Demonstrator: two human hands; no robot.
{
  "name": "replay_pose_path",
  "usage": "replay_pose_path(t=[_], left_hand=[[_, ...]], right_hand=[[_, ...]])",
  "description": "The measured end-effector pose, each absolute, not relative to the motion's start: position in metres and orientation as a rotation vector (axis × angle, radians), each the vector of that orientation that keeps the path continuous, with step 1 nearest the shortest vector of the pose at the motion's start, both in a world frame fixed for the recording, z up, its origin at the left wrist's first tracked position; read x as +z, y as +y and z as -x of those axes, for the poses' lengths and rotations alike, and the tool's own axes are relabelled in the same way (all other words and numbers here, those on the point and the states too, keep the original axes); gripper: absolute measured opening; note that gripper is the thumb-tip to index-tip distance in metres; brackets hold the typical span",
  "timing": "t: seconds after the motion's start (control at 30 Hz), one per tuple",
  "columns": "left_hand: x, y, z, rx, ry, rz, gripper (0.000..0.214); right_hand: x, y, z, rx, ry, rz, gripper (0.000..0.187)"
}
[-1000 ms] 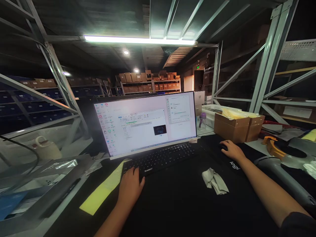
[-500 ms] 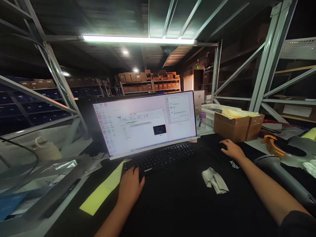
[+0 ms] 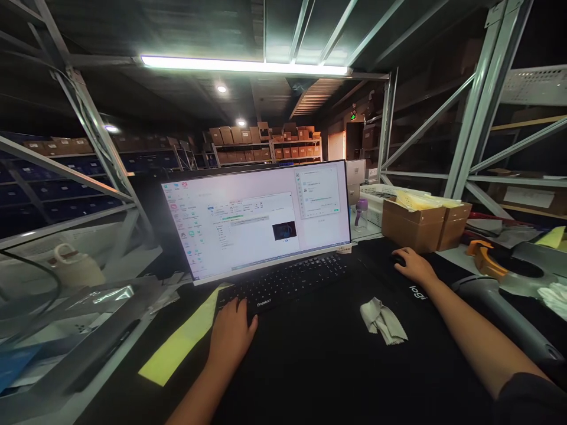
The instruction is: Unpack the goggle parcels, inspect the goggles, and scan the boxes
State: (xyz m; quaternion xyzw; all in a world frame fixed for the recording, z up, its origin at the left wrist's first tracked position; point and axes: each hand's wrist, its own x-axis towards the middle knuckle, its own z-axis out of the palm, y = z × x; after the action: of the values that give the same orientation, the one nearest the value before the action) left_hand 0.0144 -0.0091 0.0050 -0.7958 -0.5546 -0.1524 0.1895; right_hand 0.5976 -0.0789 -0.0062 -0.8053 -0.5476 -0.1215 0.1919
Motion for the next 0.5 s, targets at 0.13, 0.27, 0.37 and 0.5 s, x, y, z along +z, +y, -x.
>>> replay_pose_path(t=[0.13,0.27,0.37,0.5], left_hand=[[0.0042,-0.0085,-0.0142,-0.424,-1.558,2.233,0.046],[0.0021,-0.0074,-0.0131,-0.429,-1.549,2.234,0.047],[0.0002,-0.0063,-0.0123,-0.434,-1.547,2.235,0.048],[-0.0010,-0.0054,-0.0120,-0.442,-1.547,2.231,0.047]], right_hand=[[-0.0067,-0.0786,-0.5986,-0.337,-1.529,2.262,0.041],[-0.0060,-0.0792,-0.5994,-0.325,-1.537,2.258,0.041],[-0.0059,-0.0794,-0.6000,-0.315,-1.543,2.254,0.041],[-0.0069,-0.0785,-0.6008,-0.320,-1.540,2.256,0.043]])
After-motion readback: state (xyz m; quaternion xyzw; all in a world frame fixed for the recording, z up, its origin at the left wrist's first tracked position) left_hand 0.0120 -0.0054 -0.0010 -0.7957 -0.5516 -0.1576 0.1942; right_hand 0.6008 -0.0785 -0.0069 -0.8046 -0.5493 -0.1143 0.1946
